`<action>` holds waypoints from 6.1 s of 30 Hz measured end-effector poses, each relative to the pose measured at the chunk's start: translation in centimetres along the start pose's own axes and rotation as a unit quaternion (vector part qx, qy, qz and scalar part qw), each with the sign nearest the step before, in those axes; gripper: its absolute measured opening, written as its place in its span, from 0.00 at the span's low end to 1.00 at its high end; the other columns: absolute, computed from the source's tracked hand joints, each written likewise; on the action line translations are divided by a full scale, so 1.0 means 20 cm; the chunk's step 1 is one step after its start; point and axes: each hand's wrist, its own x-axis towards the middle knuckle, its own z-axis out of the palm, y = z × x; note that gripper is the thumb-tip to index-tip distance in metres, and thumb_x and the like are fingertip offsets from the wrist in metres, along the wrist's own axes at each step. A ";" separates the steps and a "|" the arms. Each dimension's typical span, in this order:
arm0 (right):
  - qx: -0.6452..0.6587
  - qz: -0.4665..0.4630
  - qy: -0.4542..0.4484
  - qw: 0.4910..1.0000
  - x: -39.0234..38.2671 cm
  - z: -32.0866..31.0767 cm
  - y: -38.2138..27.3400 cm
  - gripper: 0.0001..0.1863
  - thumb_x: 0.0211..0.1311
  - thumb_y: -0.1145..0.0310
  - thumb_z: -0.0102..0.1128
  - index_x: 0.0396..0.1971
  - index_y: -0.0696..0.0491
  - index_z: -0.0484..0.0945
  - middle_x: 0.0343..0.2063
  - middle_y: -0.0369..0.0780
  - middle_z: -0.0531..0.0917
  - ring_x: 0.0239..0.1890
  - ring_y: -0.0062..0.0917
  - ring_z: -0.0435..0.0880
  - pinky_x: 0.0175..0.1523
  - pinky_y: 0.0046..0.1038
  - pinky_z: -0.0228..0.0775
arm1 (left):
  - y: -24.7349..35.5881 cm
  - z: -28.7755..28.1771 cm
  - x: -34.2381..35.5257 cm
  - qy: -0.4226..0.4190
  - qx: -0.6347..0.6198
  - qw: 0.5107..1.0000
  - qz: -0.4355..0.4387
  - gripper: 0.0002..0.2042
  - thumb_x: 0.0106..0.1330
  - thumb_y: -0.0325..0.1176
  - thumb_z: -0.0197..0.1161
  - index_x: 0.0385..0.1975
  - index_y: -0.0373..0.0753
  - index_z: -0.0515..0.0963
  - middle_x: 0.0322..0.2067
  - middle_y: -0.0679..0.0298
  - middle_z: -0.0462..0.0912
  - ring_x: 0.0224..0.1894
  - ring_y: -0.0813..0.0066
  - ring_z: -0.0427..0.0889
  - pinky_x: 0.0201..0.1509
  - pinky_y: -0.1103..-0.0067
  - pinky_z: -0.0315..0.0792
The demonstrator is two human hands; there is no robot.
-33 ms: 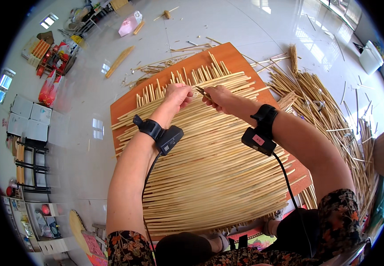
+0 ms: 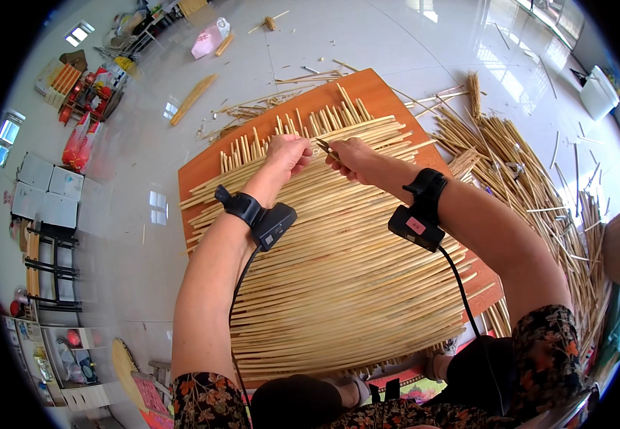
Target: The person weaves bamboo sticks together by threading a white string through small holes in the sticks using a needle, occasionally trimming the string with shears.
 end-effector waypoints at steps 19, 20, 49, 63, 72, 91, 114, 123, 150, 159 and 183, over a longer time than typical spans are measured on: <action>0.064 -0.032 -0.002 0.997 0.07 0.08 0.05 0.19 0.70 0.53 0.57 0.30 0.55 0.82 0.21 0.32 0.75 0.16 0.14 0.63 0.18 0.21 0.51 | -0.02 0.01 -0.04 -0.001 -0.013 1.000 -0.005 0.05 0.64 0.33 0.60 0.31 0.41 0.80 0.25 0.69 0.82 0.21 0.82 0.77 0.23 0.82 0.70; 0.067 -0.038 -0.001 0.997 0.08 0.07 0.06 0.19 0.69 0.54 0.58 0.29 0.56 0.81 0.20 0.33 0.75 0.16 0.15 0.64 0.17 0.22 0.52 | -0.02 0.02 -0.04 -0.003 -0.014 1.000 -0.004 0.04 0.64 0.33 0.60 0.31 0.41 0.80 0.25 0.69 0.82 0.21 0.82 0.77 0.23 0.82 0.70; -0.001 -0.016 -0.039 0.999 -0.43 -0.50 -0.12 0.19 0.72 0.53 0.54 0.32 0.55 0.81 0.21 0.29 0.75 0.14 0.10 0.60 0.15 0.16 0.48 | 0.00 -0.18 -0.45 -0.038 -0.109 0.991 0.069 0.05 0.64 0.32 0.64 0.26 0.42 0.76 0.18 0.73 0.74 0.17 0.86 0.72 0.18 0.86 0.66; -0.090 0.004 0.191 0.978 -1.77 -1.47 1.47 0.16 0.69 0.56 0.58 0.29 0.54 0.79 0.18 0.32 0.75 0.13 0.16 0.67 0.17 0.21 0.59 | 0.24 -0.09 -1.54 -0.161 -0.201 0.957 0.135 0.05 0.68 0.32 0.62 0.31 0.40 0.77 0.19 0.74 0.72 0.18 0.85 0.68 0.22 0.85 0.61; -0.173 0.145 0.313 0.922 -2.37 -1.02 2.88 0.12 0.53 0.64 0.67 0.27 0.59 0.82 0.18 0.40 0.81 0.20 0.28 0.81 0.26 0.31 0.72 | 0.18 0.14 -2.04 -0.214 -0.227 0.943 0.116 0.03 0.69 0.30 0.61 0.34 0.38 0.78 0.19 0.74 0.73 0.19 0.85 0.69 0.22 0.85 0.63; -0.402 -0.276 -0.121 0.865 -2.25 -0.24 0.45 0.27 0.65 0.64 0.62 0.62 0.55 0.72 0.57 0.44 0.79 0.55 0.28 0.78 0.63 0.31 0.69 | 0.05 0.37 -2.22 -0.323 -0.380 0.862 0.091 0.02 0.68 0.29 0.61 0.35 0.39 0.78 0.21 0.72 0.73 0.18 0.84 0.69 0.23 0.84 0.64; -0.084 -0.091 -0.061 0.990 -2.12 -0.55 0.48 0.16 0.76 0.60 0.50 0.38 0.55 0.82 0.14 0.27 0.67 0.14 0.08 0.59 0.18 0.14 0.50 | -0.16 0.02 -1.89 -0.060 -0.385 0.915 0.106 0.04 0.69 0.32 0.62 0.36 0.40 0.79 0.22 0.73 0.74 0.19 0.85 0.69 0.21 0.86 0.63; -0.271 -0.067 -0.224 0.934 -2.12 -0.18 0.46 0.10 0.67 0.69 0.52 0.37 0.53 0.84 0.20 0.33 0.80 0.20 0.14 0.75 0.28 0.21 0.70 | 0.00 0.34 -2.22 -0.271 -0.016 0.941 0.202 0.19 0.66 0.32 0.65 0.56 0.34 0.76 0.27 0.71 0.82 0.24 0.90 0.74 0.31 0.86 0.72; -0.008 -0.198 -0.248 0.948 -2.13 0.25 0.48 0.07 0.60 0.68 0.69 0.25 0.48 0.80 0.19 0.28 0.77 0.19 0.10 0.70 0.25 0.14 0.60 | -0.68 -0.18 -3.49 0.200 -0.113 0.967 0.107 0.11 0.74 0.34 0.58 0.40 0.33 0.82 0.16 0.69 0.75 0.14 0.87 0.69 0.19 0.88 0.63; -0.049 -0.185 -0.282 0.940 -2.16 0.45 0.59 0.05 0.64 0.67 0.65 0.31 0.52 0.81 0.21 0.28 0.73 0.22 0.12 0.67 0.29 0.15 0.62 | -1.61 -0.26 -4.05 0.299 -0.148 0.936 -0.111 0.13 0.73 0.37 0.57 0.38 0.32 0.82 0.11 0.72 0.70 0.11 0.87 0.64 0.15 0.86 0.59; -0.345 -0.140 -0.147 0.916 -2.14 0.39 0.60 0.10 0.69 0.64 0.60 0.38 0.53 0.85 0.24 0.30 0.80 0.23 0.10 0.75 0.31 0.14 0.66 | -2.72 0.05 -3.52 0.303 0.204 0.929 -0.055 0.09 0.61 0.33 0.61 0.37 0.38 0.81 0.39 0.54 0.83 0.41 0.52 0.83 0.44 0.63 0.76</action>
